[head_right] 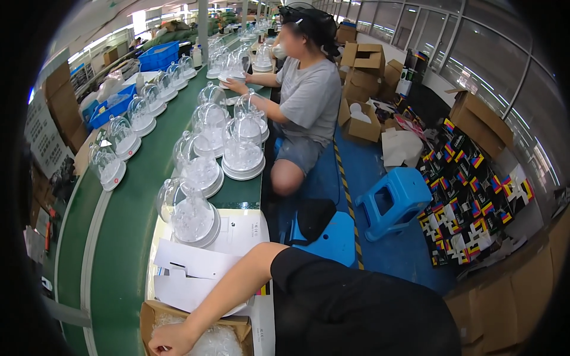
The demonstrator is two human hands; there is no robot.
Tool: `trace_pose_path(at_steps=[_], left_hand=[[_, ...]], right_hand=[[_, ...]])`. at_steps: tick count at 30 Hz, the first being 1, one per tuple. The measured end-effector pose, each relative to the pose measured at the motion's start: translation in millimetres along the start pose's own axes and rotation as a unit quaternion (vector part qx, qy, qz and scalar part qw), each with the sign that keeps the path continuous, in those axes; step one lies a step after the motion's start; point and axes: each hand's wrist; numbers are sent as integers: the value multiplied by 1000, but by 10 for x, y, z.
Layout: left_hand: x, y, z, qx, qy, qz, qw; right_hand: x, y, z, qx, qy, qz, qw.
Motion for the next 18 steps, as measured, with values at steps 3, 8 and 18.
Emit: trace_pose_path(at_steps=[3, 8, 18], left_hand=[[-25, -35, -42, -43, 6, 13, 999], [36, -36, -77, -58, -4, -21, 998], [119, -472, -13, 95, -80, 618, 776]], right_hand=[[-16, -5, -9, -2, 5, 7, 1000], [22, -3, 28, -2, 8, 2, 1000], [120, 61, 113, 34, 2, 8, 999]])
Point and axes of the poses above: each hand's wrist, its own y-axis away from the middle knuckle, its own z-axis out of the palm, x = y × z, and after that the axes turned 15 degrees about -z, right-handed
